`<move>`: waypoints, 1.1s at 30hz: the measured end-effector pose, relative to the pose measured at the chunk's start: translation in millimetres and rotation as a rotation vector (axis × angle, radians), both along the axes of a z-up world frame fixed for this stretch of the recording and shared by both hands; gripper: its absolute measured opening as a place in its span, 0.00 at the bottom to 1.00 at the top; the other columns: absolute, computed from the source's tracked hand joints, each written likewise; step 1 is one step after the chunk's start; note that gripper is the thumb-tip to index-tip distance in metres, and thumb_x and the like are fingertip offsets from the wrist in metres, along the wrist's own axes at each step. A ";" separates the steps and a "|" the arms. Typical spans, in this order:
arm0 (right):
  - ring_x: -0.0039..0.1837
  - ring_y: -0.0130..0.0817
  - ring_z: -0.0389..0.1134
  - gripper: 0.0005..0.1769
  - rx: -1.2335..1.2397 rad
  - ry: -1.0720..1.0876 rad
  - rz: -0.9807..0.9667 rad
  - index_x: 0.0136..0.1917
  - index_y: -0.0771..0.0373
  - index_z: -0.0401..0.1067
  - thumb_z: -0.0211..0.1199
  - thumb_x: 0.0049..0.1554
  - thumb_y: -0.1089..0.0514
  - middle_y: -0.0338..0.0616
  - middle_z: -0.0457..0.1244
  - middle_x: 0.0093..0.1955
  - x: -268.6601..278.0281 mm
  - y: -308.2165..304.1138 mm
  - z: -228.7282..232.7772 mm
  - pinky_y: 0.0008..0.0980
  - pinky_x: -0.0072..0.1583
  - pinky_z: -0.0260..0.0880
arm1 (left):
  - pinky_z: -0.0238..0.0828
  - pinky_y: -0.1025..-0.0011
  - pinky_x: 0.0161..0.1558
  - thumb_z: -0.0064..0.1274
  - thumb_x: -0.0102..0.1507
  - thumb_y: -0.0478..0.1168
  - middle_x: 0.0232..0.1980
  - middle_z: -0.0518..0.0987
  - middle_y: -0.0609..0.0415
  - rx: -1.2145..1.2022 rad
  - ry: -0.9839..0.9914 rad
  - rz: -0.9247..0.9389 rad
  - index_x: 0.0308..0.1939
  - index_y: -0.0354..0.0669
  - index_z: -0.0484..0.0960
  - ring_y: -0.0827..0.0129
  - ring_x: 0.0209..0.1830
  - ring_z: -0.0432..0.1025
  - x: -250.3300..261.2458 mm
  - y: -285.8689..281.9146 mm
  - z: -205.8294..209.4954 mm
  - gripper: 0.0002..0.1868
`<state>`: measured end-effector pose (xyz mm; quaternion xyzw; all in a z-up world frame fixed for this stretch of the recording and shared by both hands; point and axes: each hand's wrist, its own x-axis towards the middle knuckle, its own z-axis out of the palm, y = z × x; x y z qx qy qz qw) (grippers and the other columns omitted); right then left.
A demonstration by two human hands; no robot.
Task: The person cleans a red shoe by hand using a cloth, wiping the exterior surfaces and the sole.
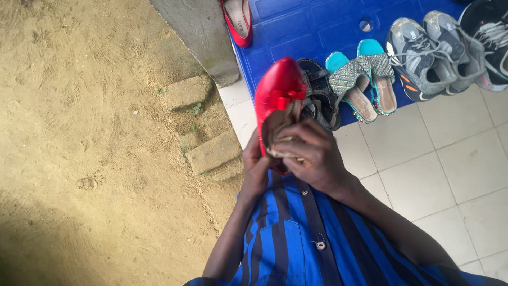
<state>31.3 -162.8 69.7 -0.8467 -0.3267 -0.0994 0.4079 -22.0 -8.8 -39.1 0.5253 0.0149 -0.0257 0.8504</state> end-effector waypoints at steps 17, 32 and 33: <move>0.50 0.47 0.74 0.08 -0.085 0.428 0.176 0.46 0.67 0.72 0.66 0.51 0.67 0.51 0.69 0.44 -6.8 1.7 -8.7 0.41 0.50 0.74 | 0.51 0.64 0.82 0.39 0.77 0.57 0.80 0.64 0.44 0.124 -0.224 0.080 0.81 0.33 0.56 0.60 0.83 0.58 -5.5 0.7 3.5 0.37; 0.40 0.49 0.73 0.06 -0.010 0.602 0.175 0.42 0.66 0.71 0.59 0.56 0.60 0.53 0.67 0.35 -7.9 -13.6 -21.6 0.41 0.42 0.69 | 0.57 0.62 0.78 0.36 0.75 0.64 0.78 0.67 0.38 0.245 -0.211 0.116 0.80 0.28 0.57 0.55 0.79 0.63 -1.2 -10.8 -1.9 0.44; 0.40 0.49 0.73 0.06 -0.008 0.598 0.173 0.42 0.66 0.71 0.59 0.56 0.60 0.53 0.67 0.35 -8.0 -14.8 -22.9 0.41 0.42 0.69 | 0.57 0.62 0.78 0.36 0.75 0.64 0.78 0.67 0.38 0.246 -0.215 0.114 0.80 0.28 0.57 0.56 0.79 0.63 -0.2 -12.6 -5.6 0.44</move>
